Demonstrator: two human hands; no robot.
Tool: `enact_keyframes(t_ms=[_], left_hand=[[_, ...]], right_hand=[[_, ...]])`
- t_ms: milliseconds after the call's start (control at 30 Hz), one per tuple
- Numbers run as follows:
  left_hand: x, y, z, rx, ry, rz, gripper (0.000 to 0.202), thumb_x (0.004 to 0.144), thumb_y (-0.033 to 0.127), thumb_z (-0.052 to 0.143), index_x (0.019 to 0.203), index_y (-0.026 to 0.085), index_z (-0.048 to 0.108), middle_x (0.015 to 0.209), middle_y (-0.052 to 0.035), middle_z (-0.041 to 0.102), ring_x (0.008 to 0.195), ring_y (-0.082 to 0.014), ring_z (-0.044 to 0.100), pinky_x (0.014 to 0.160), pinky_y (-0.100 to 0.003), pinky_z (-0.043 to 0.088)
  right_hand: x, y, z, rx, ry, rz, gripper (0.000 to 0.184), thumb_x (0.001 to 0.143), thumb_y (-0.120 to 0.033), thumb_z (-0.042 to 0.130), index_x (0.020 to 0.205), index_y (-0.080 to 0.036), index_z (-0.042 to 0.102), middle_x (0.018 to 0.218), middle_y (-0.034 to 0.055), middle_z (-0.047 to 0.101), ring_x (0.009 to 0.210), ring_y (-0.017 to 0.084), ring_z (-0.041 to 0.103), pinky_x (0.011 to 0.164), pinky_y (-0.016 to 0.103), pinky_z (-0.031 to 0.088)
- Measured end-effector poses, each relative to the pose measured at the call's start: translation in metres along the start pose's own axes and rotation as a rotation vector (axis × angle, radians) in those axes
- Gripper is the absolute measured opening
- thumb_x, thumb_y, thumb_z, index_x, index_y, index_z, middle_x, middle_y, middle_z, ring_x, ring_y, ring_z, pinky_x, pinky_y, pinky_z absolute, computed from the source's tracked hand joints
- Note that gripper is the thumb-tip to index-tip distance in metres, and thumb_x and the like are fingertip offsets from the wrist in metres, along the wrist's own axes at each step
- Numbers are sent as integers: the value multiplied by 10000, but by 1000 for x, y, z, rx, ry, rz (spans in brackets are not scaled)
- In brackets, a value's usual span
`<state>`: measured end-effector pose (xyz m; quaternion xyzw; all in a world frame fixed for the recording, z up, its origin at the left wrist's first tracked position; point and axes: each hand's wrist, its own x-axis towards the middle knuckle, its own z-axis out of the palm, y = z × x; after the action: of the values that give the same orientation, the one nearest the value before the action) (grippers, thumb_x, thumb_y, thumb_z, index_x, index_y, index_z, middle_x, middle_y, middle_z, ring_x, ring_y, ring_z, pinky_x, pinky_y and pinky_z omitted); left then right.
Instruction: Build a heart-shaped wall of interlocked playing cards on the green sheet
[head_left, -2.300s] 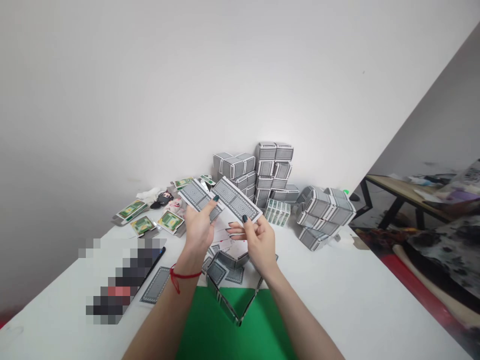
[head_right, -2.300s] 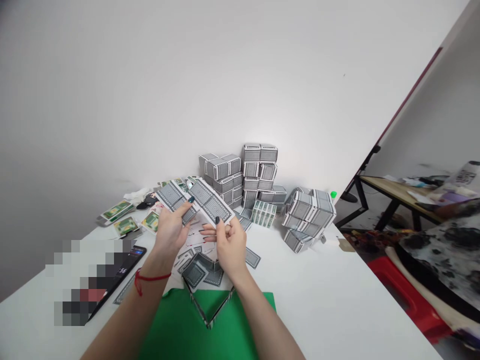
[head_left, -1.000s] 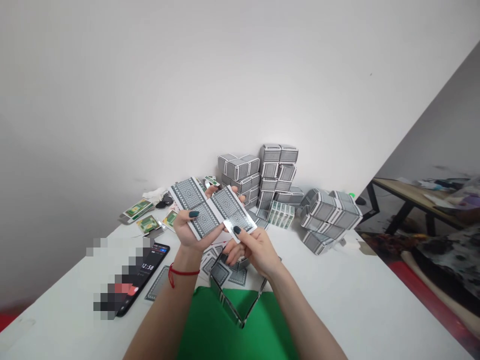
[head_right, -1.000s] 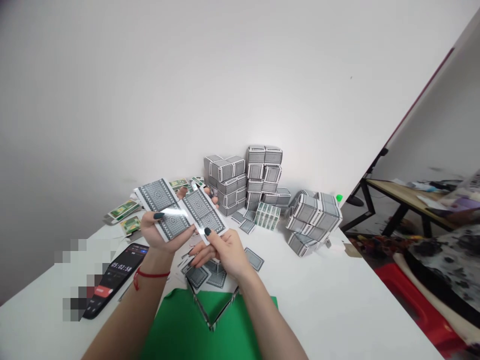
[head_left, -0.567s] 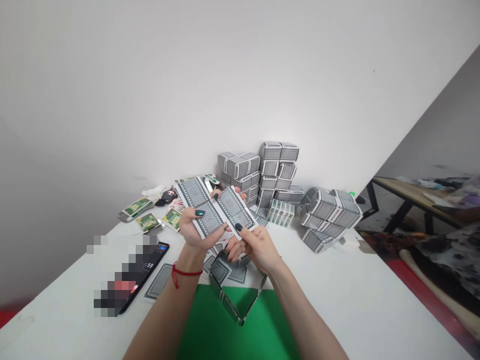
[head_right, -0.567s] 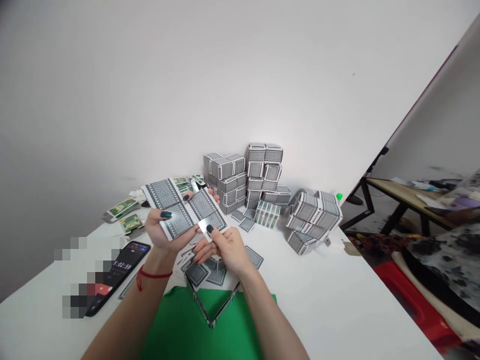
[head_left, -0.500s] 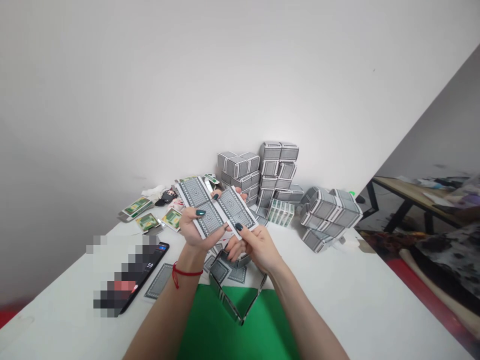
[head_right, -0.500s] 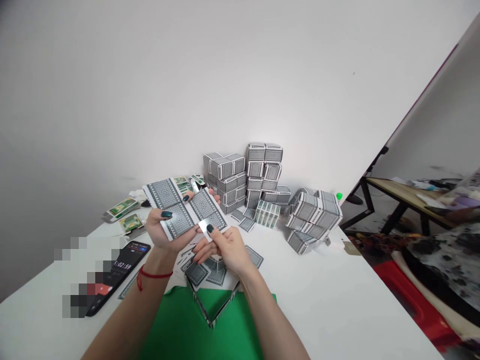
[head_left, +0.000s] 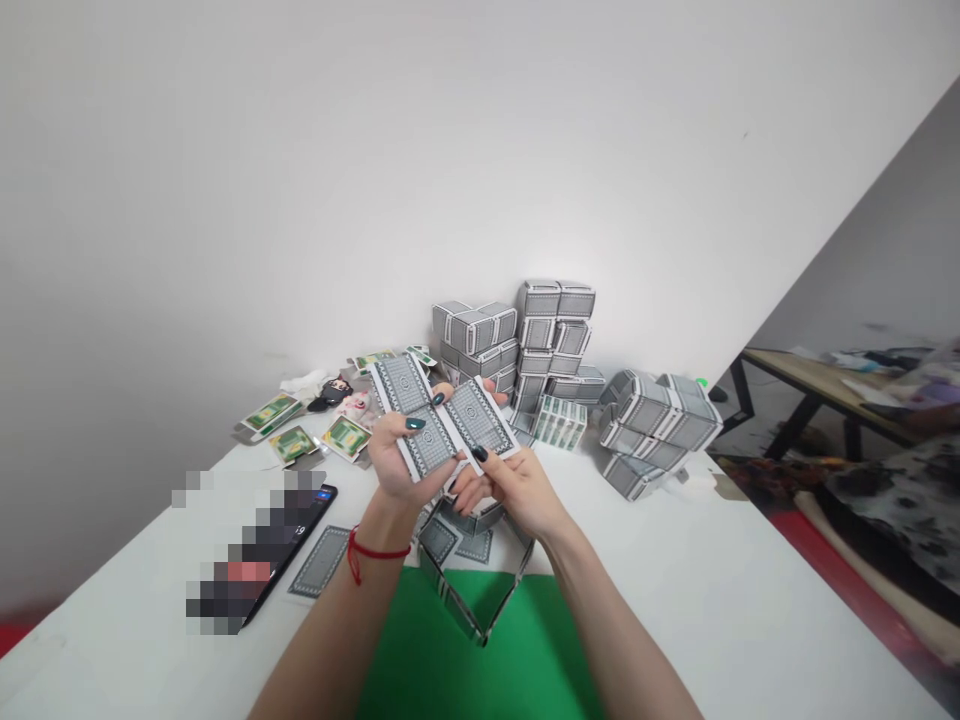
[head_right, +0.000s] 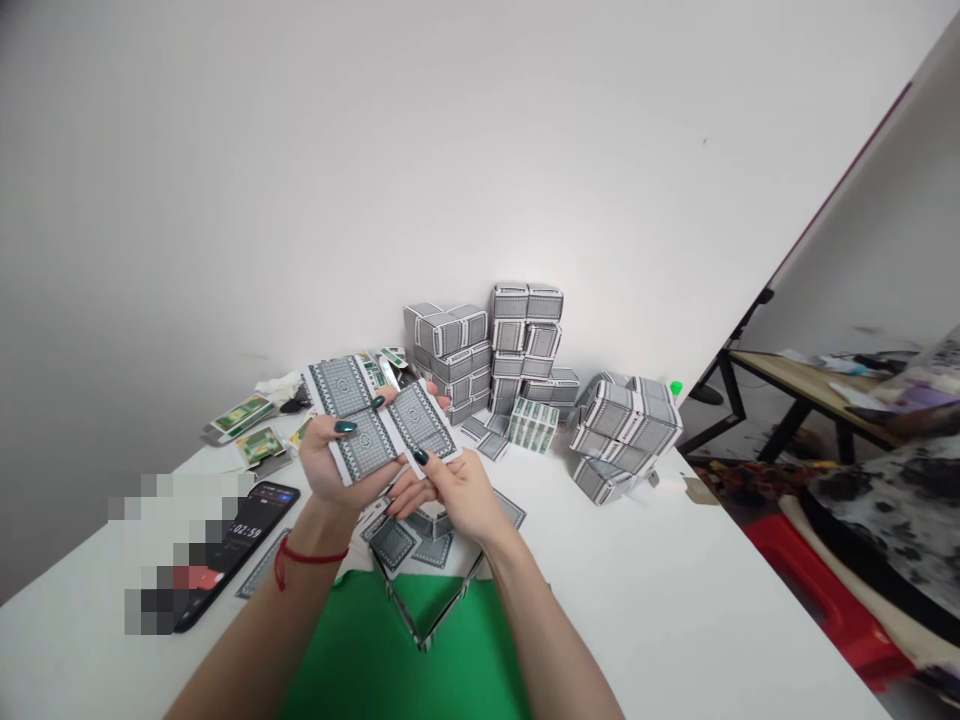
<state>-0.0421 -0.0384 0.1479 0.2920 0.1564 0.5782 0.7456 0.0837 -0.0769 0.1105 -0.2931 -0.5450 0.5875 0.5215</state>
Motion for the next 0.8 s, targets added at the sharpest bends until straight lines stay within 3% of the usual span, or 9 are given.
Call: enact_keyframes(t_ms=[133, 300, 433, 533, 600, 800], left_hand=[[-1, 3, 1, -35, -106, -139, 247, 574, 373, 502, 743, 192, 505, 1048, -148, 608, 1123, -388, 487, 775, -488, 458], [-3, 0, 2, -87, -177, -211, 277, 605, 423, 498, 756, 191, 500, 1074, -155, 602, 1147, -399, 464, 735, -482, 474], [-4, -4, 4, -123, -191, -272, 288, 616, 407, 495, 771, 166, 520, 1130, -185, 579, 1161, -422, 447, 792, -532, 443], [-2, -4, 5, -174, -213, -238, 266, 609, 374, 481, 747, 152, 529, 1155, -185, 574, 1173, -426, 438, 890, -584, 372], [0, -3, 4, -189, -217, -180, 243, 603, 356, 470, 728, 156, 530, 1147, -169, 587, 1178, -415, 438, 932, -591, 335], [3, -6, 1, -125, -214, 26, 201, 563, 294, 451, 707, 176, 526, 1039, -128, 642, 1147, -383, 479, 946, -561, 344]], right_hand=[[-2, -4, -3, -24, -56, -16, 444, 790, -514, 529, 882, -96, 648, 695, 96, 692, 561, 164, 654, 513, 264, 522], [-4, -9, -12, -80, -70, -2, 403, 784, -482, 547, 825, -100, 665, 693, 90, 698, 513, 153, 641, 482, 250, 509], [-2, -9, -17, -137, 52, 42, 367, 745, -441, 594, 654, -92, 655, 551, 70, 664, 411, 138, 601, 416, 225, 480], [-1, -13, -20, -198, 262, 3, 272, 646, -370, 697, 584, -115, 625, 472, 24, 626, 368, 114, 563, 385, 202, 464], [-2, -18, -21, -207, 331, -47, 246, 622, -356, 722, 639, -127, 631, 473, 6, 622, 386, 116, 569, 380, 198, 467], [-8, -28, -21, -90, 287, 50, 332, 696, -447, 669, 714, -120, 617, 538, 71, 678, 453, 152, 635, 445, 225, 525]])
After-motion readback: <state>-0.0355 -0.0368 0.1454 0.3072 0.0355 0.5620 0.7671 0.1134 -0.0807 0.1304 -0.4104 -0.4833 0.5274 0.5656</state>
